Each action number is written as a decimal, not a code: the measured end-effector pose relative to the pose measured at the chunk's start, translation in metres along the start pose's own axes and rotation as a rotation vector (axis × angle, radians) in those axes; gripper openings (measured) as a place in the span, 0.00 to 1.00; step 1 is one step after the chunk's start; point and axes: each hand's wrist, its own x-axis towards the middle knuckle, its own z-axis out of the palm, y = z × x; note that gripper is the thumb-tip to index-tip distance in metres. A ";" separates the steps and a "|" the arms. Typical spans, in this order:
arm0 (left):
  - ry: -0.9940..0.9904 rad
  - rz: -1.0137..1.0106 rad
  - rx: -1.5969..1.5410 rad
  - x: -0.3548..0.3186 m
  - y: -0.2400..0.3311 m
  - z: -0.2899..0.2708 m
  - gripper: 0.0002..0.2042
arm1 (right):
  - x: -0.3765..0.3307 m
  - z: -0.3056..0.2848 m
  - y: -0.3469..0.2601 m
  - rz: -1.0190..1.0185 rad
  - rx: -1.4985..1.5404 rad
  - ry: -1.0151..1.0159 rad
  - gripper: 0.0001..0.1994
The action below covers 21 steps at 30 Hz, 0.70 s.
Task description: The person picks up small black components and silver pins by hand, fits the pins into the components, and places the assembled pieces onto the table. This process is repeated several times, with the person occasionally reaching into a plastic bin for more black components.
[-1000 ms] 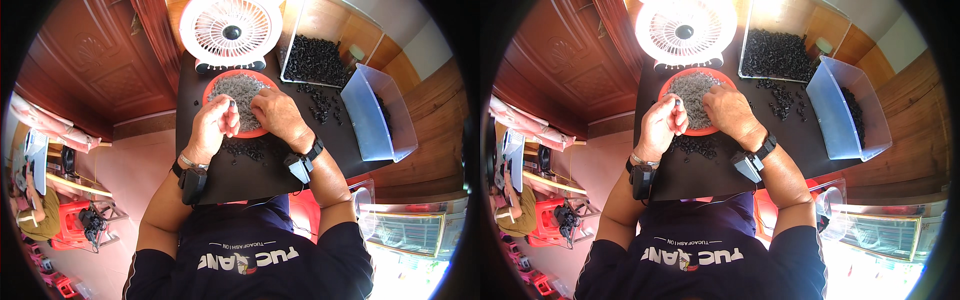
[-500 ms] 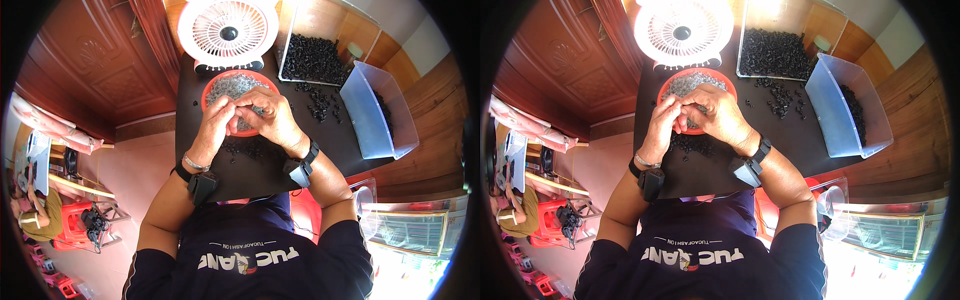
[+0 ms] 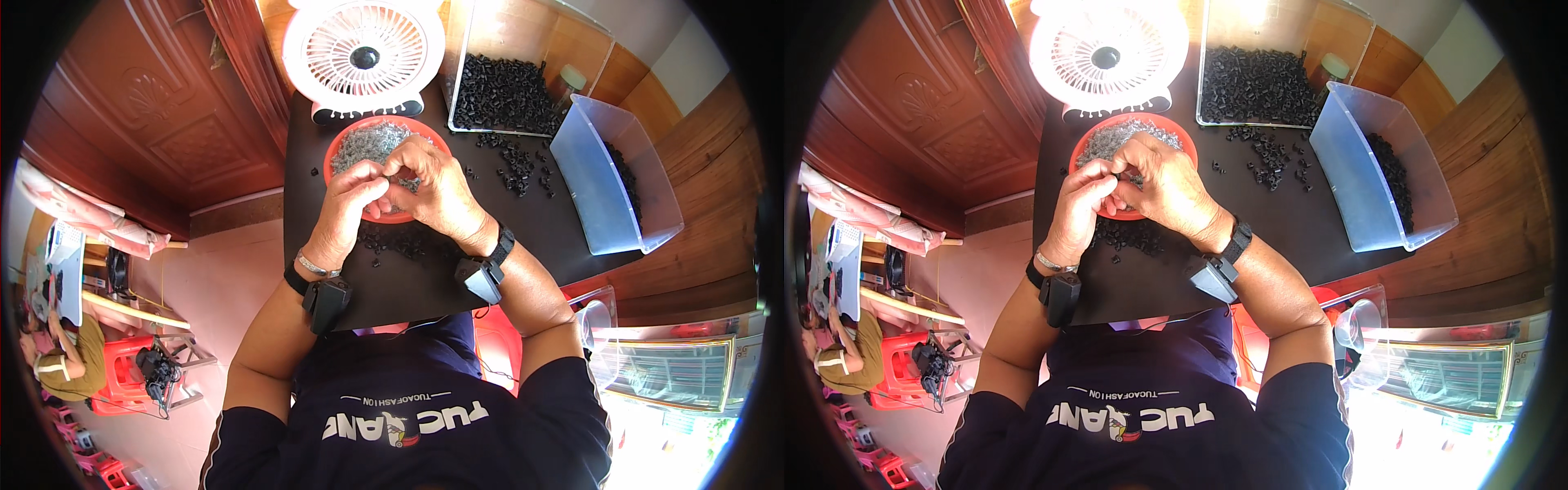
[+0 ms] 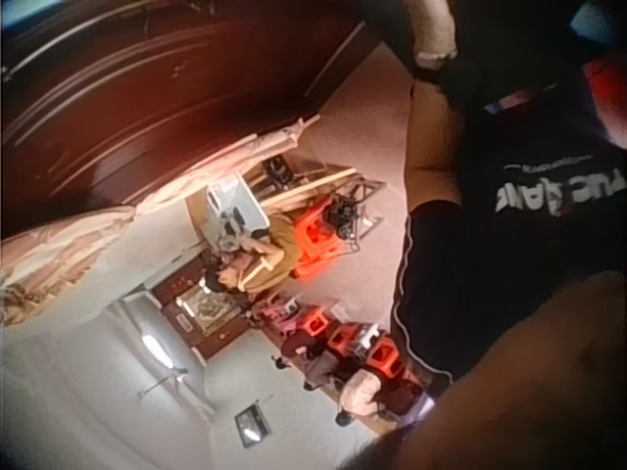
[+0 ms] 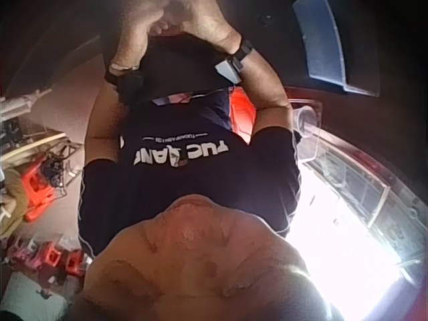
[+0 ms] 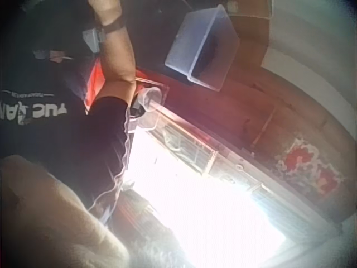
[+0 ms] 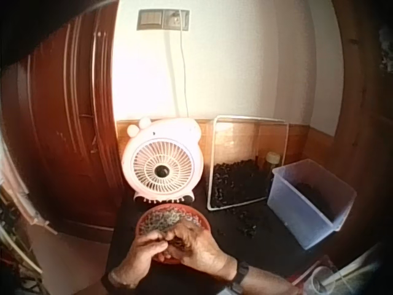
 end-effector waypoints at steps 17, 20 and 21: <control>0.167 -0.015 0.009 0.005 -0.006 -0.013 0.10 | -0.002 0.004 0.031 -0.002 -0.681 -0.224 0.10; 0.165 0.004 -0.011 0.005 -0.005 -0.013 0.10 | -0.001 0.004 0.032 0.039 -0.496 -0.148 0.08; 0.157 -0.007 0.003 0.005 -0.005 -0.013 0.10 | -0.001 0.005 0.033 0.116 -0.356 -0.083 0.07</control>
